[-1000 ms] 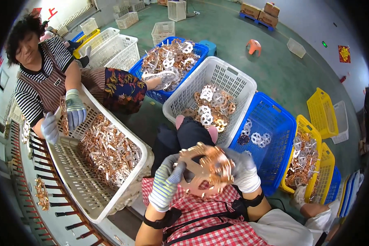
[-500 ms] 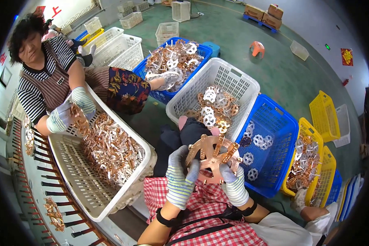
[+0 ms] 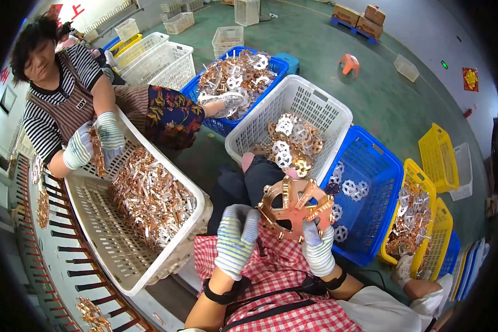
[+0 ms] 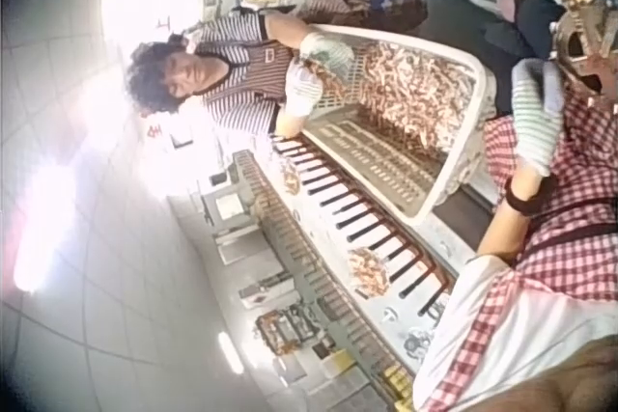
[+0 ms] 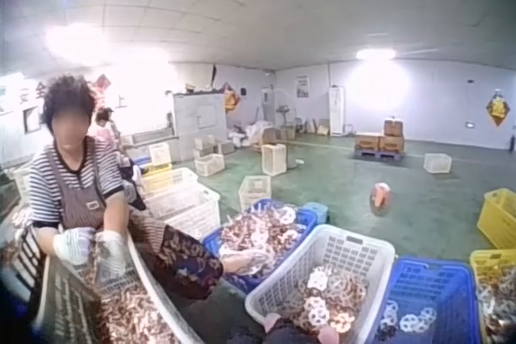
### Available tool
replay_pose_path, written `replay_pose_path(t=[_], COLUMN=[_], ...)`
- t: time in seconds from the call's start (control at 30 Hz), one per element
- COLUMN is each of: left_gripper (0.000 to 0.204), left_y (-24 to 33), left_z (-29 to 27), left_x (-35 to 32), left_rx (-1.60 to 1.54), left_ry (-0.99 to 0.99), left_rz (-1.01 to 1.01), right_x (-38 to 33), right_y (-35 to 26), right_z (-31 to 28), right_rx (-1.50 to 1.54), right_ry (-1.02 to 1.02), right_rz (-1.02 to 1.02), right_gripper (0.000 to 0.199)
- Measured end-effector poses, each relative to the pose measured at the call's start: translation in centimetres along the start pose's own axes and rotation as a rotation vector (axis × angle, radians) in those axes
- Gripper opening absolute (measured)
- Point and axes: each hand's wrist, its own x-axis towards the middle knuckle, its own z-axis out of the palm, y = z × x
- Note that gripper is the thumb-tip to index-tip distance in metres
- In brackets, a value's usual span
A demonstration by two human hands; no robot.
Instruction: Cleaning and sorting small circular manufactured parts into plastic crates.
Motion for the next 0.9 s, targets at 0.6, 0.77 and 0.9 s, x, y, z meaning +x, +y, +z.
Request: replay_pose_path(t=[0.6, 0.77, 0.9], left_gripper=[0.020, 0.017, 0.016], left_y=[-2.5, -0.6, -0.5], left_z=[2.5, 2.0, 2.5], left_x=[0.0, 1.8, 3.7], left_rx=[-0.149, -0.467, 0.077], left_ry=[-0.134, -0.079, 0.075], left_rz=[-0.016, -0.175, 0.245], right_x=[5.9, 3.6, 2.0], right_y=[-2.2, -1.4, -0.5], right_z=[-1.1, -0.7, 0.3], right_rx=[-0.318, -0.515, -0.581], right_ry=[0.307, -0.131, -0.266], right_rz=[-0.262, -0.275, -0.264], right_gripper=[0.009, 0.011, 0.021])
